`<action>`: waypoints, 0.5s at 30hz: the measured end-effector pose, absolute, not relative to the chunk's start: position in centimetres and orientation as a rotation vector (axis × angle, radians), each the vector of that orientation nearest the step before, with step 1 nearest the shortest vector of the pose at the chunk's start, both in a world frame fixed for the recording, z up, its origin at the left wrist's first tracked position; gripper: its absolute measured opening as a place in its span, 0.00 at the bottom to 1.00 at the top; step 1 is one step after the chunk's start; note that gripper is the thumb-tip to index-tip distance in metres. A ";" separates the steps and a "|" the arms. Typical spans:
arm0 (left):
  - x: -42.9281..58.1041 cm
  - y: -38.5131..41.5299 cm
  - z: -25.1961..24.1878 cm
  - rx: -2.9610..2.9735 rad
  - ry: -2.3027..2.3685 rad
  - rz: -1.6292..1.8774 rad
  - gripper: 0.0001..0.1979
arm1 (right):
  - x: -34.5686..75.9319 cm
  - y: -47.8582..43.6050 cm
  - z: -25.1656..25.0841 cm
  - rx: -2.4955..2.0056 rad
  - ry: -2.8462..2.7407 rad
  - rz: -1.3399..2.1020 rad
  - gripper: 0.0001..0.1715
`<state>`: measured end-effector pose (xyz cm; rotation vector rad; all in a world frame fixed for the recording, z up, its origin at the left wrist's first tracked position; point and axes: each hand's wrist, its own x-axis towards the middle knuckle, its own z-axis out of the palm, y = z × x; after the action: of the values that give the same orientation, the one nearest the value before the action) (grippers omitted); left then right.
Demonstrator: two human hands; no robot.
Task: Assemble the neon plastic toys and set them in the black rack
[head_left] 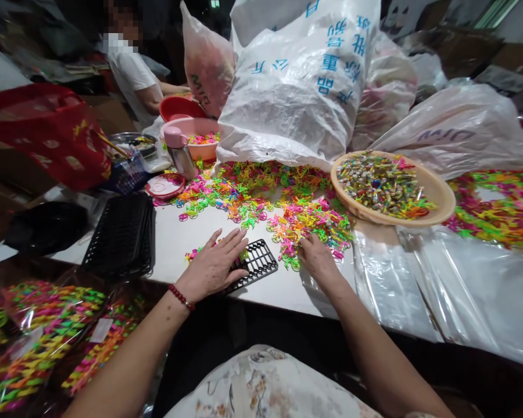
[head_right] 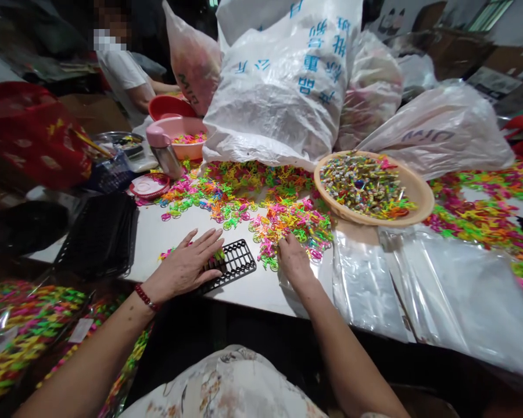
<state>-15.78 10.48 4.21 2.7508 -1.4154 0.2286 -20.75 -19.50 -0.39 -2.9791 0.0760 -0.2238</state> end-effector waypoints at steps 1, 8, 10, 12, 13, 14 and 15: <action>-15.7 10.5 4.2 2.747 -1.413 0.217 0.32 | -20.6 -19.4 -0.5 -2.968 0.064 -0.223 0.08; -15.6 10.7 4.7 2.710 -1.395 0.109 0.37 | -17.4 -13.8 -1.5 -2.140 0.108 -0.213 0.09; -15.6 10.8 4.8 2.701 -1.376 0.081 0.39 | -16.4 -11.5 -2.3 -1.907 0.054 -0.079 0.08; -15.6 10.7 5.0 2.687 -1.368 0.065 0.41 | -15.6 -9.7 -3.0 -1.816 -0.010 -0.004 0.07; -15.6 10.7 5.0 2.681 -1.369 0.059 0.41 | -15.3 -9.2 -3.3 -1.829 -0.041 -0.002 0.07; -15.6 10.7 5.0 2.676 -1.369 0.054 0.42 | -15.1 -8.8 -3.5 -1.868 -0.070 -0.018 0.07; -15.6 10.7 5.1 2.674 -1.370 0.049 0.42 | -15.0 -8.6 -3.7 -1.921 -0.104 -0.043 0.07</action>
<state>-15.64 10.70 5.06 2.6736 -1.3695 0.0493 -14.95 -8.59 -3.67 -1.9207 -0.1040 -0.0431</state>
